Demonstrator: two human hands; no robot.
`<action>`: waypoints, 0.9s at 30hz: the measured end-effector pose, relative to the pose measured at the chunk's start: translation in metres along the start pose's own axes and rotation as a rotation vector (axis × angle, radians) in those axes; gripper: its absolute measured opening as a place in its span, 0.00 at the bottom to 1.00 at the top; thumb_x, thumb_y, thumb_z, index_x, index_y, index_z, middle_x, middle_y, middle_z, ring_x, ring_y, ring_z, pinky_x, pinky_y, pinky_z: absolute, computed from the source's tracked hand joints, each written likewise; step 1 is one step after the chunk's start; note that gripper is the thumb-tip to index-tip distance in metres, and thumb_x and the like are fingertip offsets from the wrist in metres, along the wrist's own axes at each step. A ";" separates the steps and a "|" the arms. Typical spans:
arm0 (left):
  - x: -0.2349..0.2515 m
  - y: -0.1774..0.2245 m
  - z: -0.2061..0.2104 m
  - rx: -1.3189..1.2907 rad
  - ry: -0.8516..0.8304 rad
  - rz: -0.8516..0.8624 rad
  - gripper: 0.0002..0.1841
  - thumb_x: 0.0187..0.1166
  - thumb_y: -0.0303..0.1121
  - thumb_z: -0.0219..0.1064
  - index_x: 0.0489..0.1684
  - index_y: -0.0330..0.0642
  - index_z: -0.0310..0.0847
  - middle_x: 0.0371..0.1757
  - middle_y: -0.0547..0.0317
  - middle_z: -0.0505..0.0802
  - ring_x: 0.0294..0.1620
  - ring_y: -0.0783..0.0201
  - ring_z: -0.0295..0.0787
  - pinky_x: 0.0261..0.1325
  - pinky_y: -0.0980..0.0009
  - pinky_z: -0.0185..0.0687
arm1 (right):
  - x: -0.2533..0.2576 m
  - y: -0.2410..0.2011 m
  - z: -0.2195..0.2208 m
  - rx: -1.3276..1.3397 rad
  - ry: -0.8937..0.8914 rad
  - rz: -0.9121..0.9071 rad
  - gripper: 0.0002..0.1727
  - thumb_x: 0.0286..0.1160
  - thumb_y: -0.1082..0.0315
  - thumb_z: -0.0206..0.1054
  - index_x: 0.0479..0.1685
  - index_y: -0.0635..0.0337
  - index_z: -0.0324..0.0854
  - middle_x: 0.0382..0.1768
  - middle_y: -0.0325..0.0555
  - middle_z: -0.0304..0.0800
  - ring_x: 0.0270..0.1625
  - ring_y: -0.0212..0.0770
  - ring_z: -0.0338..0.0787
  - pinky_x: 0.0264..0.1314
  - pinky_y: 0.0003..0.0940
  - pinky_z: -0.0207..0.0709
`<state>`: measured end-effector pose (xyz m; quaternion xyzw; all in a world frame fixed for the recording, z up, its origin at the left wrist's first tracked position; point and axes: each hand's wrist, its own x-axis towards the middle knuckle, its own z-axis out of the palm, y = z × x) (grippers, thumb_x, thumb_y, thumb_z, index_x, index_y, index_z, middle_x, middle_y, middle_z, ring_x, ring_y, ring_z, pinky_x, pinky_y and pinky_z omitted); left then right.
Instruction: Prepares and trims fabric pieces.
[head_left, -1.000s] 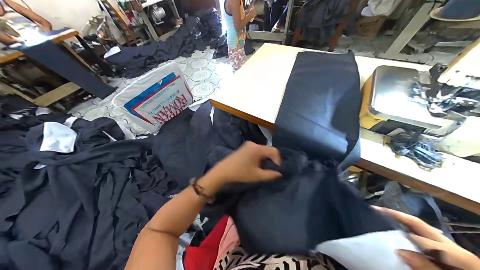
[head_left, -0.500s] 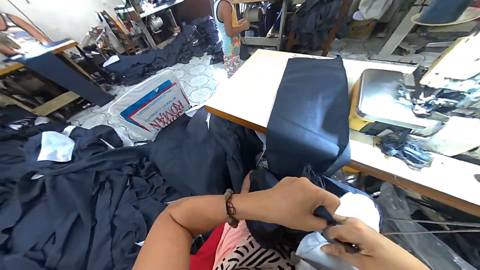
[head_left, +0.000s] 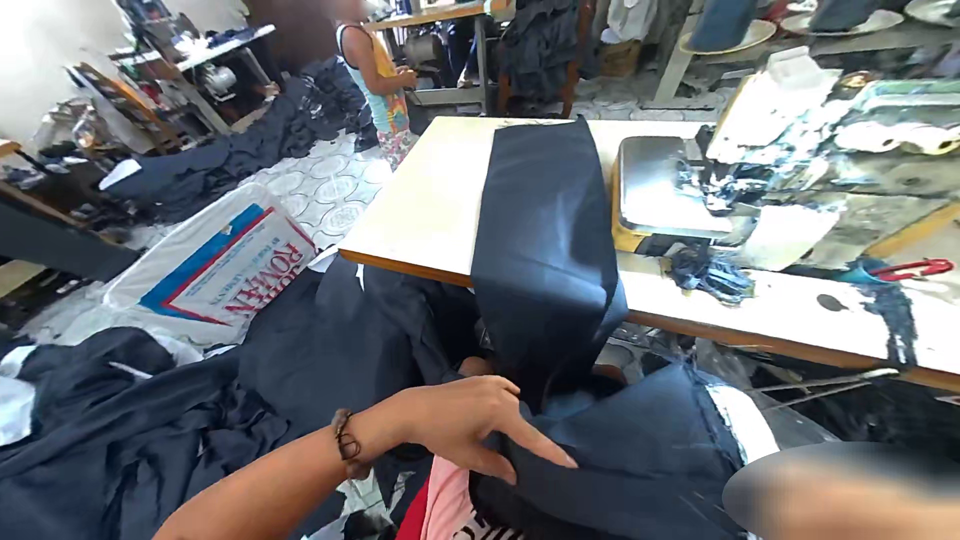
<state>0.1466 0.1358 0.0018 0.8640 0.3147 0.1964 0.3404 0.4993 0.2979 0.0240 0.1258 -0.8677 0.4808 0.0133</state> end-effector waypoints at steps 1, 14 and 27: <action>-0.004 -0.002 0.000 0.002 0.021 0.002 0.23 0.76 0.33 0.72 0.72 0.49 0.86 0.44 0.51 0.97 0.51 0.54 0.93 0.83 0.41 0.62 | -0.001 -0.002 -0.003 -0.008 0.019 -0.006 0.24 0.81 0.64 0.59 0.13 0.68 0.71 0.11 0.47 0.67 0.15 0.36 0.69 0.20 0.31 0.59; -0.067 -0.012 -0.139 0.603 -0.092 -0.685 0.11 0.64 0.40 0.82 0.24 0.42 0.91 0.26 0.56 0.91 0.34 0.53 0.91 0.44 0.43 0.83 | -0.054 0.066 -0.006 0.108 0.386 0.289 0.15 0.78 0.51 0.68 0.25 0.45 0.81 0.16 0.18 0.74 0.21 0.08 0.70 0.22 0.07 0.61; -0.004 0.012 -0.072 0.377 -0.160 -0.591 0.07 0.82 0.30 0.67 0.43 0.36 0.89 0.26 0.45 0.90 0.27 0.47 0.90 0.31 0.44 0.83 | -0.104 0.051 -0.017 0.231 0.670 0.632 0.09 0.69 0.63 0.72 0.22 0.38 0.82 0.16 0.16 0.82 0.19 0.11 0.77 0.24 0.09 0.70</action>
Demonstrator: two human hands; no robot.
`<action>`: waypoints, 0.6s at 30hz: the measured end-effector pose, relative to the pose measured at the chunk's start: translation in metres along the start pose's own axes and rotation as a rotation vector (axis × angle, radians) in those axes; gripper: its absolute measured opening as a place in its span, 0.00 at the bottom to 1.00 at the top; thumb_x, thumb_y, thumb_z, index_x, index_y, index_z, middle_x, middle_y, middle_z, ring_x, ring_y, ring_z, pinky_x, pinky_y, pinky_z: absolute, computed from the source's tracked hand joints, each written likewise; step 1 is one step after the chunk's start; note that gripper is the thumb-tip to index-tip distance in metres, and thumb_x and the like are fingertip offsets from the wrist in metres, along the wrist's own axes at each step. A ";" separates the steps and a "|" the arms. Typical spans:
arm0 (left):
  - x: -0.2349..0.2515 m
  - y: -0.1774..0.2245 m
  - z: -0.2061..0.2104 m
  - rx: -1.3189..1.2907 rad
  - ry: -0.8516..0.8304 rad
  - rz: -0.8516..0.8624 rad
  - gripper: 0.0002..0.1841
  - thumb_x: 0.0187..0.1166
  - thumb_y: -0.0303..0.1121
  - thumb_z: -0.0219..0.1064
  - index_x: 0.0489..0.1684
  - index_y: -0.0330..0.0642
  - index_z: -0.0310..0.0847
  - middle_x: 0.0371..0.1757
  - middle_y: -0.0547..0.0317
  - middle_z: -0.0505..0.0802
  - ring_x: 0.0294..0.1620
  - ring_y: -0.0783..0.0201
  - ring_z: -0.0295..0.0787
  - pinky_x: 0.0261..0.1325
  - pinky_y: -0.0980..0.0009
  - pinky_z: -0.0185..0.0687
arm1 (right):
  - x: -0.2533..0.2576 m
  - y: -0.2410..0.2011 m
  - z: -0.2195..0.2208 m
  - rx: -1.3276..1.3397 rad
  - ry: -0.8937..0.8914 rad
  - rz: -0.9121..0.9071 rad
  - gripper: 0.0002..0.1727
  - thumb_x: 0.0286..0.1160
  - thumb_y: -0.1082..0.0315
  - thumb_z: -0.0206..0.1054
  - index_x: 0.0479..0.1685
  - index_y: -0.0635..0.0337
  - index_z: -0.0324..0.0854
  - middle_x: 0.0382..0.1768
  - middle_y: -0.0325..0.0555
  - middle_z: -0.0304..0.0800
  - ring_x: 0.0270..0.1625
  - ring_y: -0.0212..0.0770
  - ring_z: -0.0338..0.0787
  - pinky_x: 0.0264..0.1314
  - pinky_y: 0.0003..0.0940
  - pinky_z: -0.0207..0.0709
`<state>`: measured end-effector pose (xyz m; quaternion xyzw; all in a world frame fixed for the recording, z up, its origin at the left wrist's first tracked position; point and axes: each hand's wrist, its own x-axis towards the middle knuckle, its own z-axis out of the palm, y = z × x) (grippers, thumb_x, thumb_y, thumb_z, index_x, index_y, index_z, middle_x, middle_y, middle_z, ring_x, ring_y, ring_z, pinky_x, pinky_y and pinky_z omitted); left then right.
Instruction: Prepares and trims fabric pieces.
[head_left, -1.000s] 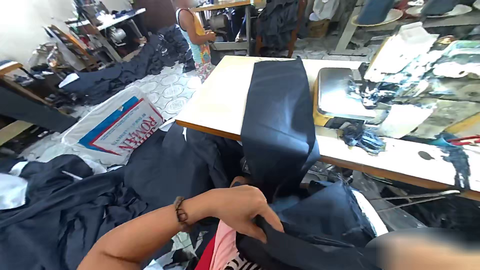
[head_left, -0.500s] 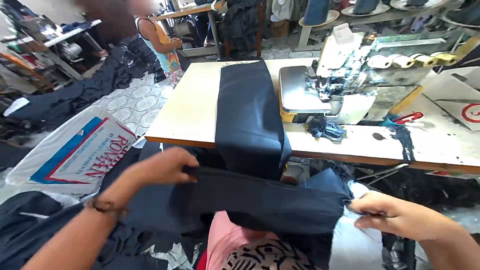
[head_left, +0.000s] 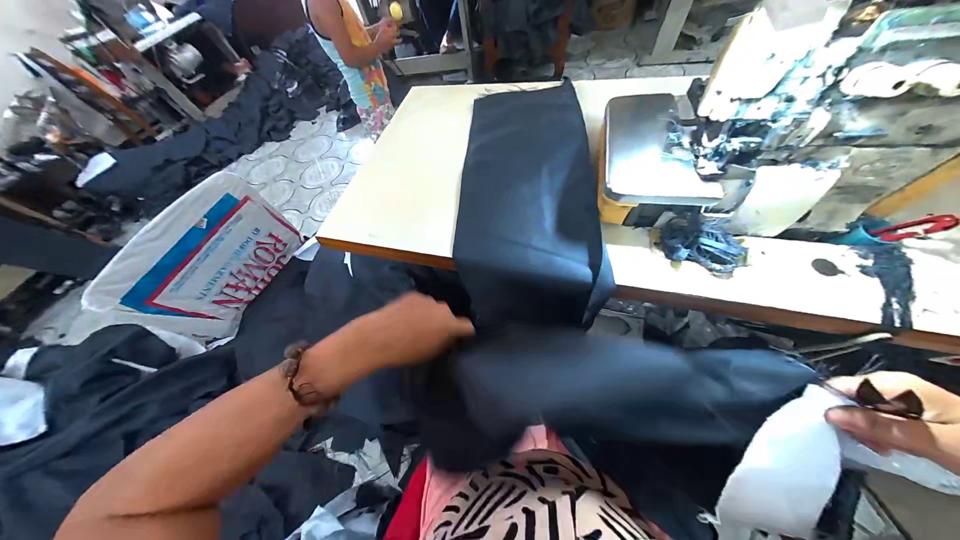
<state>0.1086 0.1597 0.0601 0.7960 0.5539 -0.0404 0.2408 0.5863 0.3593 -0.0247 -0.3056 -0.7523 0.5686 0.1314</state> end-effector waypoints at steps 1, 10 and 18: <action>0.000 -0.009 -0.008 0.113 0.081 -0.100 0.06 0.83 0.31 0.67 0.45 0.39 0.89 0.28 0.46 0.91 0.32 0.45 0.92 0.36 0.41 0.84 | 0.000 -0.009 0.003 -0.015 0.010 0.017 0.10 0.69 0.66 0.71 0.21 0.41 0.82 0.15 0.17 0.81 0.18 0.11 0.77 0.24 0.08 0.69; -0.013 -0.020 -0.055 0.528 0.525 0.062 0.06 0.77 0.30 0.68 0.40 0.38 0.89 0.36 0.45 0.87 0.38 0.43 0.86 0.40 0.46 0.74 | 0.018 0.025 0.026 -0.017 -0.089 -0.219 0.09 0.74 0.46 0.71 0.27 0.31 0.85 0.18 0.10 0.79 0.20 0.06 0.74 0.22 0.06 0.66; 0.052 0.051 0.009 0.513 0.506 0.718 0.10 0.83 0.22 0.59 0.38 0.42 0.87 0.37 0.53 0.86 0.43 0.55 0.86 0.49 0.65 0.82 | 0.071 -0.067 0.159 0.283 -0.305 -0.125 0.12 0.77 0.67 0.63 0.25 0.40 0.78 0.15 0.13 0.74 0.17 0.10 0.70 0.19 0.10 0.64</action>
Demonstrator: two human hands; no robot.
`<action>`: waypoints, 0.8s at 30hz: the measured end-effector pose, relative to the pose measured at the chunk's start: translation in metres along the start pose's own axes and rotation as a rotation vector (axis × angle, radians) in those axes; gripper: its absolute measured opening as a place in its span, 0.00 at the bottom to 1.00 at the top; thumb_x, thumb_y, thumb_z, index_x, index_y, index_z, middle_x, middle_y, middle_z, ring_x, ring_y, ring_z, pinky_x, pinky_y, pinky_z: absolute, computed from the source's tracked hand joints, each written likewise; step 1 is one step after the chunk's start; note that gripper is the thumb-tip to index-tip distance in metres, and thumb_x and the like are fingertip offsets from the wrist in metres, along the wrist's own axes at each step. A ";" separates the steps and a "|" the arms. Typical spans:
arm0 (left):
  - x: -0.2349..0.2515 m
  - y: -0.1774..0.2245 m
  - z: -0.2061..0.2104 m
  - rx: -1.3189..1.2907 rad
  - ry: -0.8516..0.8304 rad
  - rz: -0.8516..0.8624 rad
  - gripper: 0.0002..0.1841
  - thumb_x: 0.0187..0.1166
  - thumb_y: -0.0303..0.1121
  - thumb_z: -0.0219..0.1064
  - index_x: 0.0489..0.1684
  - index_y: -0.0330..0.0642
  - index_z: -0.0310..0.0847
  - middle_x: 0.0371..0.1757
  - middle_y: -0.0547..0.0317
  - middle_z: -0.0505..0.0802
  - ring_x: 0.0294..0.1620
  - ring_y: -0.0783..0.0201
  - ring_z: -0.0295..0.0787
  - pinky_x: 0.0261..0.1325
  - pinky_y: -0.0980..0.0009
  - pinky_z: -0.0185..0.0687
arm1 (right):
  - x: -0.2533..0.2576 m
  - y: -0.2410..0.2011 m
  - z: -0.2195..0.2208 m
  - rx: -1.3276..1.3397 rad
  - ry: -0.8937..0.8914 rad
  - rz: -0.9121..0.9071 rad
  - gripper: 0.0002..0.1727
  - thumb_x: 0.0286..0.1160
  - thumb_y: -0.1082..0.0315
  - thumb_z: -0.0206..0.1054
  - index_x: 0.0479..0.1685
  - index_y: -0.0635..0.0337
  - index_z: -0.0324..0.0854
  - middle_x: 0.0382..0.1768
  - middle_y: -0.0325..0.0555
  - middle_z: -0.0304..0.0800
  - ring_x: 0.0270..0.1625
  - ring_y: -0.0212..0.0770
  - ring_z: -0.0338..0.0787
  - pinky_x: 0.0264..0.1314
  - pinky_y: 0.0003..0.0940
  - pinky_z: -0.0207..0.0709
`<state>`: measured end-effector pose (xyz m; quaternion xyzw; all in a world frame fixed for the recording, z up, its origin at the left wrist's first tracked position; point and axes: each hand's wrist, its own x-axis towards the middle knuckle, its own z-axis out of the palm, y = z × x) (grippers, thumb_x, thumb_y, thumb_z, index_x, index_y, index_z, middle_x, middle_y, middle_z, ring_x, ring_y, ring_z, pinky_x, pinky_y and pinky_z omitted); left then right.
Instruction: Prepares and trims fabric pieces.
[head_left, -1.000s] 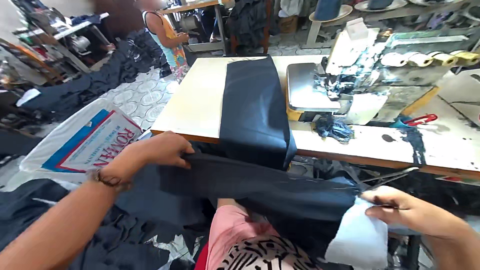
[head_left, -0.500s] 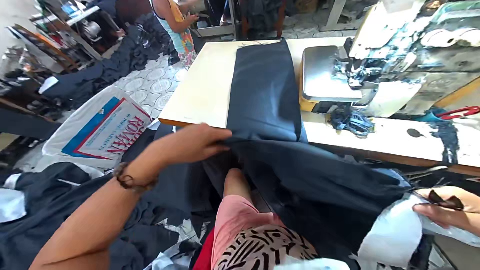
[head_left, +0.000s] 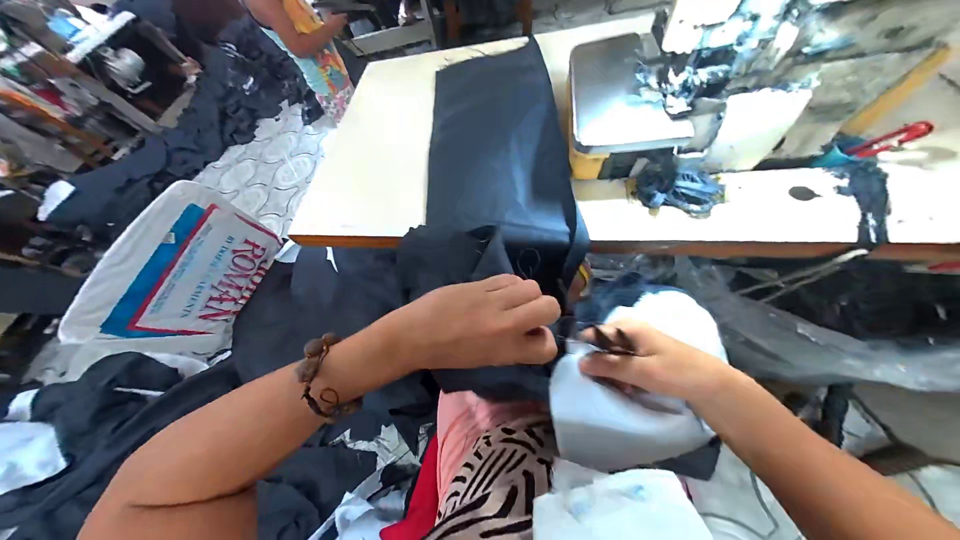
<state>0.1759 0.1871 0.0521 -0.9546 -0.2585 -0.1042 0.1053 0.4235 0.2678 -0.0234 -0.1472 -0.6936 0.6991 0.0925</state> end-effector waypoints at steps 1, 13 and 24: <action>0.001 0.000 -0.001 0.005 0.008 0.030 0.10 0.83 0.22 0.59 0.39 0.41 0.87 0.38 0.52 0.87 0.45 0.55 0.87 0.53 0.65 0.83 | 0.005 0.003 0.009 0.066 -0.034 0.025 0.12 0.77 0.66 0.62 0.24 0.39 0.78 0.15 0.14 0.74 0.16 0.11 0.69 0.18 0.11 0.63; -0.010 0.018 0.005 -0.086 0.097 0.177 0.06 0.82 0.22 0.61 0.36 0.40 0.81 0.39 0.52 0.88 0.41 0.62 0.86 0.49 0.72 0.81 | 0.037 0.036 0.061 0.485 -0.197 0.013 0.15 0.81 0.73 0.57 0.26 0.46 0.82 0.22 0.21 0.84 0.25 0.14 0.79 0.30 0.12 0.73; -0.052 0.048 0.027 -0.174 -0.019 0.038 0.05 0.85 0.23 0.57 0.39 0.41 0.76 0.39 0.51 0.85 0.38 0.59 0.85 0.49 0.70 0.83 | 0.021 0.041 0.052 0.670 0.056 -0.025 0.14 0.84 0.72 0.53 0.31 0.50 0.81 0.21 0.29 0.85 0.23 0.19 0.82 0.27 0.14 0.77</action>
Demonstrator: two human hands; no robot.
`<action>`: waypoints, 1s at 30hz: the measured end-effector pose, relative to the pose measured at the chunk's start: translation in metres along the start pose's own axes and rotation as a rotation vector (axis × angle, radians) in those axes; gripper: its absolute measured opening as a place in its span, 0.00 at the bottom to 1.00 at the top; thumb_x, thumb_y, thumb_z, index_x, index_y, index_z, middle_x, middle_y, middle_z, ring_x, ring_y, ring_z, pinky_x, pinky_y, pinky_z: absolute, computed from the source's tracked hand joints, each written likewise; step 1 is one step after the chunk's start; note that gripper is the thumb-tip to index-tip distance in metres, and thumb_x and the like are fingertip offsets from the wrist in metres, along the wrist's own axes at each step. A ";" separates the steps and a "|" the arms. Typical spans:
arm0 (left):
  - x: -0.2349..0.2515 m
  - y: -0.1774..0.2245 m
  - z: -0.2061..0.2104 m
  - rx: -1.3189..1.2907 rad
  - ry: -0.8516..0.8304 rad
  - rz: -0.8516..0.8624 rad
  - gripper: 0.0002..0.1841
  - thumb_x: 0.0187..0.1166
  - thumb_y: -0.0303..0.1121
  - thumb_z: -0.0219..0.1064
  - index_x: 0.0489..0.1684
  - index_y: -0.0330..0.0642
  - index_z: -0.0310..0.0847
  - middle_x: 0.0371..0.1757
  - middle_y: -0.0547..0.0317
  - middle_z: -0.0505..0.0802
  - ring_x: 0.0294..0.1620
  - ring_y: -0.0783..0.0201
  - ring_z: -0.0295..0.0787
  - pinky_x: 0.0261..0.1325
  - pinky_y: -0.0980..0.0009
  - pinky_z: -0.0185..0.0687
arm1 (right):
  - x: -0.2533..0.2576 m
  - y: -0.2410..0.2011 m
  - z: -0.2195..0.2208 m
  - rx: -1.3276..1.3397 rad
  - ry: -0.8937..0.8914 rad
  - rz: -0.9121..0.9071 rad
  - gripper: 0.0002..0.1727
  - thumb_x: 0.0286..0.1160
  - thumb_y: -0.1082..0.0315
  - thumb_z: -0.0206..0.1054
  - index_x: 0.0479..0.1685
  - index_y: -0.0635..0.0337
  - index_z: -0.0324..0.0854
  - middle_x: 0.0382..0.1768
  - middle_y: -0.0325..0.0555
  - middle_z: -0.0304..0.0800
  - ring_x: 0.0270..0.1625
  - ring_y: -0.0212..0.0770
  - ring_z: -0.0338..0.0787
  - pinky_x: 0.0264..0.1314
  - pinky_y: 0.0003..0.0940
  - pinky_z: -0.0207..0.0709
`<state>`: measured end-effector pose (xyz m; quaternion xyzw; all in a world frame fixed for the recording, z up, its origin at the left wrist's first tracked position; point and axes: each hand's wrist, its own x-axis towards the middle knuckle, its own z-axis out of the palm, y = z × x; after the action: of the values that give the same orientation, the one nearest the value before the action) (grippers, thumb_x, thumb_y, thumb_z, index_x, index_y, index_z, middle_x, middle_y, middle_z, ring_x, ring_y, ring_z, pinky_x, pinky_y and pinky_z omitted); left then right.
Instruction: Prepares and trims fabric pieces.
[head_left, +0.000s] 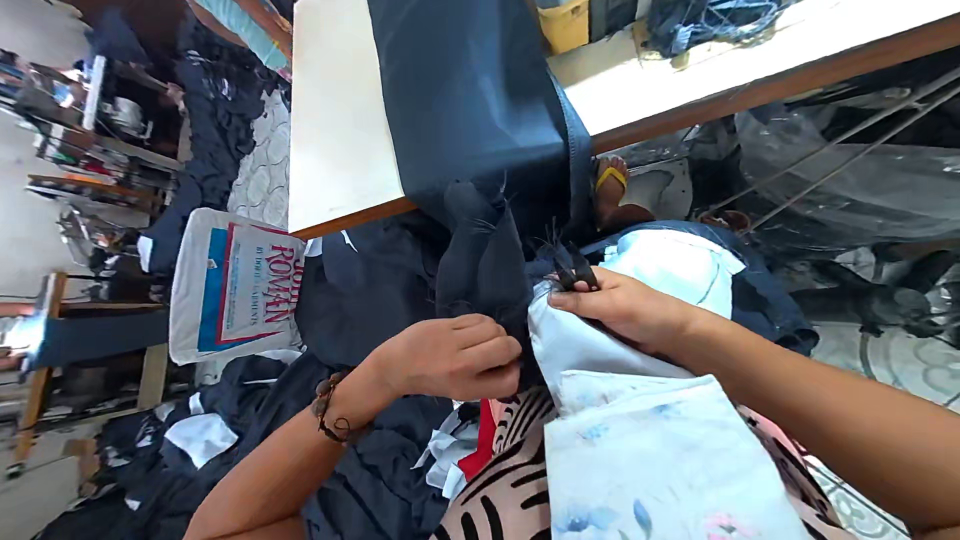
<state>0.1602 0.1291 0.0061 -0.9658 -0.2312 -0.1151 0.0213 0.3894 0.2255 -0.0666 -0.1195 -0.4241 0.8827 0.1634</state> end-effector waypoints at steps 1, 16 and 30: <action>-0.003 -0.002 -0.002 0.017 -0.006 -0.022 0.05 0.86 0.23 0.57 0.39 0.41 0.75 0.39 0.51 0.85 0.39 0.58 0.85 0.50 0.70 0.83 | -0.001 0.001 -0.004 -0.020 -0.029 0.024 0.14 0.83 0.73 0.54 0.29 0.49 0.81 0.20 0.28 0.85 0.22 0.18 0.81 0.27 0.14 0.76; -0.008 -0.005 -0.006 -0.082 -0.007 -0.101 0.15 0.92 0.35 0.50 0.30 0.45 0.73 0.27 0.56 0.79 0.30 0.58 0.76 0.34 0.68 0.70 | -0.009 0.004 -0.012 -0.132 -0.011 0.125 0.24 0.91 0.56 0.47 0.20 0.47 0.74 0.09 0.27 0.71 0.10 0.17 0.66 0.13 0.11 0.60; 0.013 0.018 0.023 -0.185 0.029 -0.020 0.10 0.88 0.24 0.53 0.33 0.43 0.73 0.29 0.54 0.78 0.29 0.57 0.74 0.34 0.67 0.71 | -0.006 0.004 -0.005 0.134 0.121 0.099 0.32 0.92 0.40 0.38 0.24 0.47 0.77 0.10 0.30 0.72 0.09 0.18 0.68 0.12 0.12 0.64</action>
<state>0.1847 0.1206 -0.0131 -0.9595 -0.2290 -0.1503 -0.0657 0.3955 0.2247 -0.0720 -0.1821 -0.3472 0.9072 0.1523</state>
